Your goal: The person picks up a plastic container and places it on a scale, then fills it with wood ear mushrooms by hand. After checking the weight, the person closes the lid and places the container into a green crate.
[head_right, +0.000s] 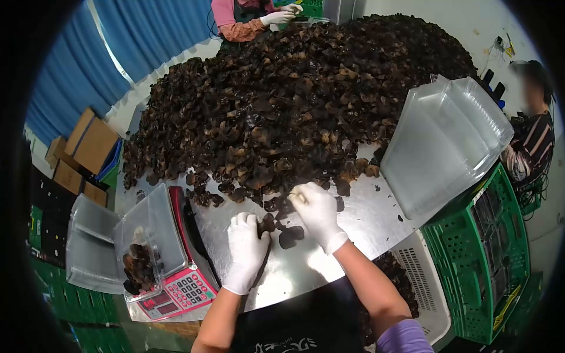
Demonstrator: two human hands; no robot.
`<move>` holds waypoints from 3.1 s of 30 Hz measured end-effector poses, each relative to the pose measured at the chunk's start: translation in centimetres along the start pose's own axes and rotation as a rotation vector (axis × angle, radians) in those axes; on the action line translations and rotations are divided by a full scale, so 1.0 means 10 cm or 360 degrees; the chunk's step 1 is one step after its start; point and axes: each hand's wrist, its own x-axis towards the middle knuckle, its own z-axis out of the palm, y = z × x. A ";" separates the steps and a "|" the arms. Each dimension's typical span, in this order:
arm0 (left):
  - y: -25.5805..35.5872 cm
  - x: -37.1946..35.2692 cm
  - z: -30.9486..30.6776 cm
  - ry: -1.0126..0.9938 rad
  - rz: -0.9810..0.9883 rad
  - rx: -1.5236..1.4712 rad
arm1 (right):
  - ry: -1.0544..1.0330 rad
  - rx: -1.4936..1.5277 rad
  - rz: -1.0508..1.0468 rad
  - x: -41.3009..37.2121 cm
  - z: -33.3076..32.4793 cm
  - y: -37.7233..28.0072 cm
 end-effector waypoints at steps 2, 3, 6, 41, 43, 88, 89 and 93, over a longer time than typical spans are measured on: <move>-0.09 -0.14 -0.05 0.0131 0.0080 -0.0072 | 0.0029 0.0161 0.0103 -0.06 -0.09 -0.05; -0.16 -0.20 -0.05 -0.0047 -0.0038 -0.0054 | 0.0023 0.0222 0.0129 -0.13 -0.09 -0.04; -0.21 -0.38 -0.13 -0.0107 0.0078 -0.0147 | -0.0157 0.0107 -0.0283 -0.40 0.04 -0.11; 0.08 0.40 0.28 0.0347 0.0378 -0.0325 | -0.0437 -0.0720 -0.0447 -0.49 -0.69 -0.11; 0.07 0.40 0.26 0.0240 0.0330 -0.0087 | -0.0064 -0.0695 -0.0400 -0.18 -0.31 -0.10; -0.32 -0.30 -0.63 -0.0148 0.0096 -0.0231 | -0.0559 -0.1045 -0.0359 -0.17 -0.88 -0.17; -0.30 -0.39 -0.71 -0.0060 0.0157 -0.0141 | -0.0674 -0.1011 -0.0340 -0.29 -1.16 -0.18; -0.29 -0.78 -0.81 -0.0244 0.0169 -0.0272 | -0.0958 -0.1561 0.0193 -0.67 -1.98 -0.13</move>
